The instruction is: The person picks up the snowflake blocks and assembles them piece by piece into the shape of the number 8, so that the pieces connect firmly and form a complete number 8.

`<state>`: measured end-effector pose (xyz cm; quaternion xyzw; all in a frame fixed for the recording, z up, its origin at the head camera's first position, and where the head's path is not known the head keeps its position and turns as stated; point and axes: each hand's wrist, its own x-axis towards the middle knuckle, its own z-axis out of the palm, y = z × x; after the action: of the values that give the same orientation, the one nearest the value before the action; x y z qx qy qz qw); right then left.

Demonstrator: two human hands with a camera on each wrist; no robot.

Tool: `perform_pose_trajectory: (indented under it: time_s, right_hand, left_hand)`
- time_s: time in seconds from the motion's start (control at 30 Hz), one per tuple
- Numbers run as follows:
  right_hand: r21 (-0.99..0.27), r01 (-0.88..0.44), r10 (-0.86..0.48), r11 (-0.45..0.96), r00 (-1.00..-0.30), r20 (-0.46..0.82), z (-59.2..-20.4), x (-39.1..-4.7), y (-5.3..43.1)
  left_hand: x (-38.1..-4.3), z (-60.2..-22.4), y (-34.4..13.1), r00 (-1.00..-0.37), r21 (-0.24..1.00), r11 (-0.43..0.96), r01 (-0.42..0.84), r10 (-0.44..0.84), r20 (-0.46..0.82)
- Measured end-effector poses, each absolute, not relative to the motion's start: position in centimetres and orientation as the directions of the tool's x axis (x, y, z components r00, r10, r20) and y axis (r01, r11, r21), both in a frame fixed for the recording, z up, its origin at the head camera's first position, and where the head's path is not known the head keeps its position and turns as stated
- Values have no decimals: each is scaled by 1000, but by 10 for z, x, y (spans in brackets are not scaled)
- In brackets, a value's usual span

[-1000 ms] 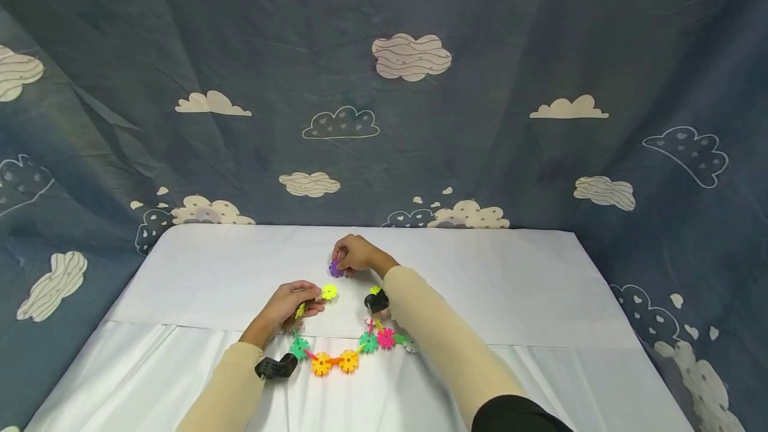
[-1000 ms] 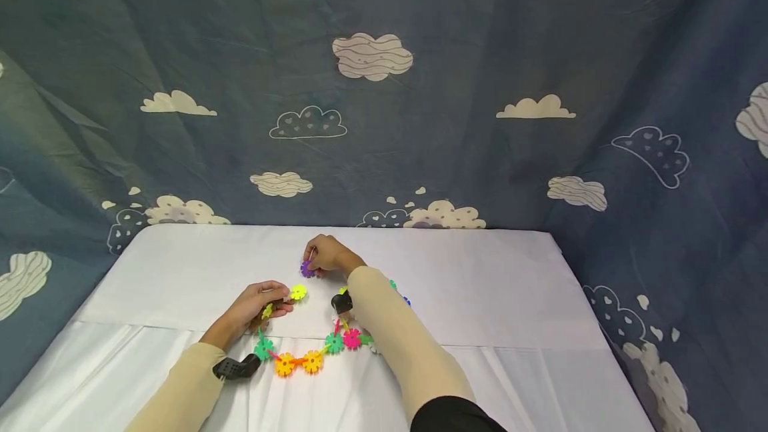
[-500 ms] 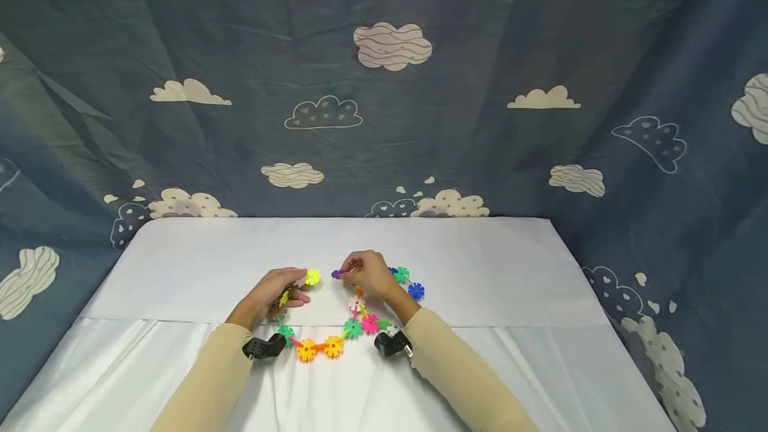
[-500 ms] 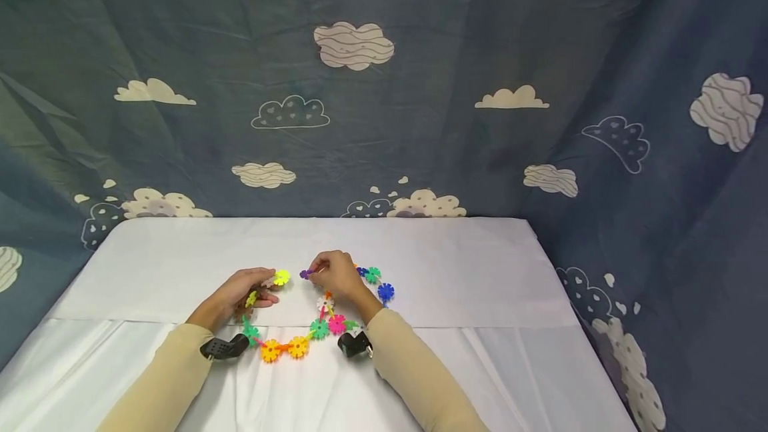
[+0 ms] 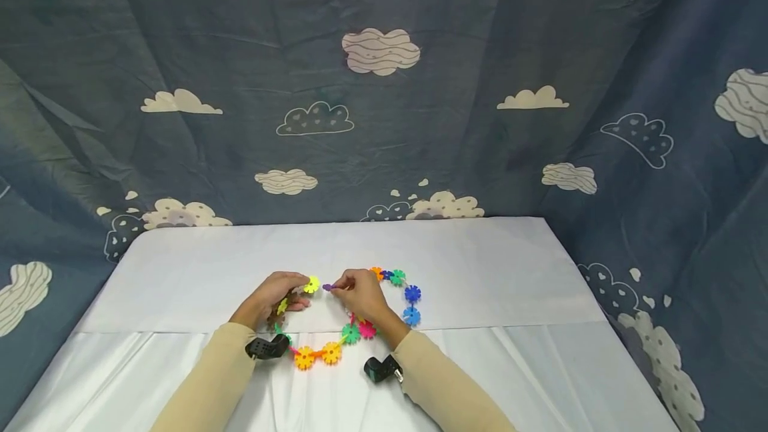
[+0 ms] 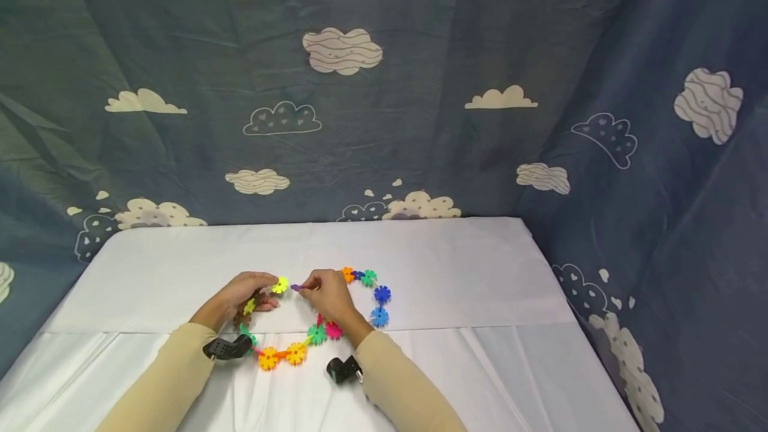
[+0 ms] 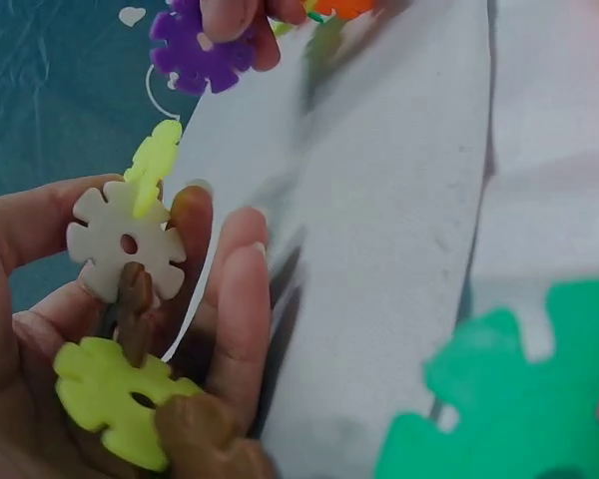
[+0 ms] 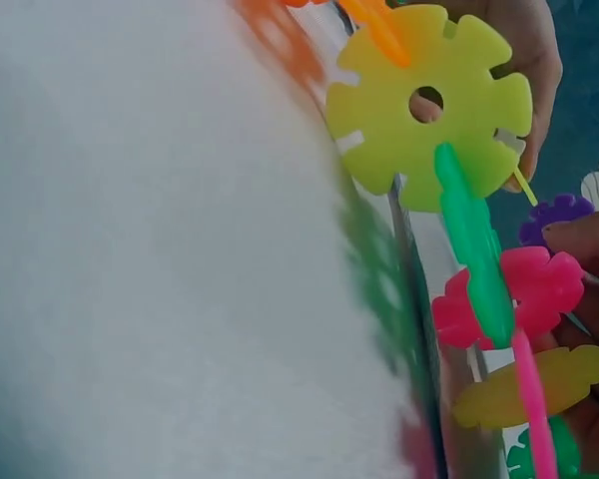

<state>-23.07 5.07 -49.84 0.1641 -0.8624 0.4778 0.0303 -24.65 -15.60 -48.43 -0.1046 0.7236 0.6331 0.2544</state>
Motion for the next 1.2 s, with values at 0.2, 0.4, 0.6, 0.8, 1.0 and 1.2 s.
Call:
perform_pose_trajectory:
  time_s: [0.2, 0.4, 0.6, 0.8, 1.0, 1.2]
  right_hand:
    - [-819, -303, -256, 488, -946, 198, -499, -231, 49]
    - [-818, -303, -257, 489, -946, 197, -496, -230, 48]
    - [-828, -304, -250, 471, -946, 205, -495, -229, 46]
    - [-794, -383, -271, 472, -920, 282, -496, -229, 45]
    - [-750, -431, -254, 502, -902, 348, -497, -228, 40]
    - [-779, -346, -179, 523, -938, 296, -499, -226, 36]
  left_hand:
    - [-247, -484, -155, -864, 874, 184, -449, 160, -477]
    - [-248, -481, -151, -870, 865, 247, -437, 126, -476]
    - [-249, -481, -147, -874, 855, 285, -434, 96, -476]
    - [-248, -482, -144, -878, 862, 263, -433, 91, -469]
    - [-246, -484, -142, -886, 877, 207, -433, 83, -456]
    - [-245, -491, -140, -894, 893, 166, -418, 101, -437]
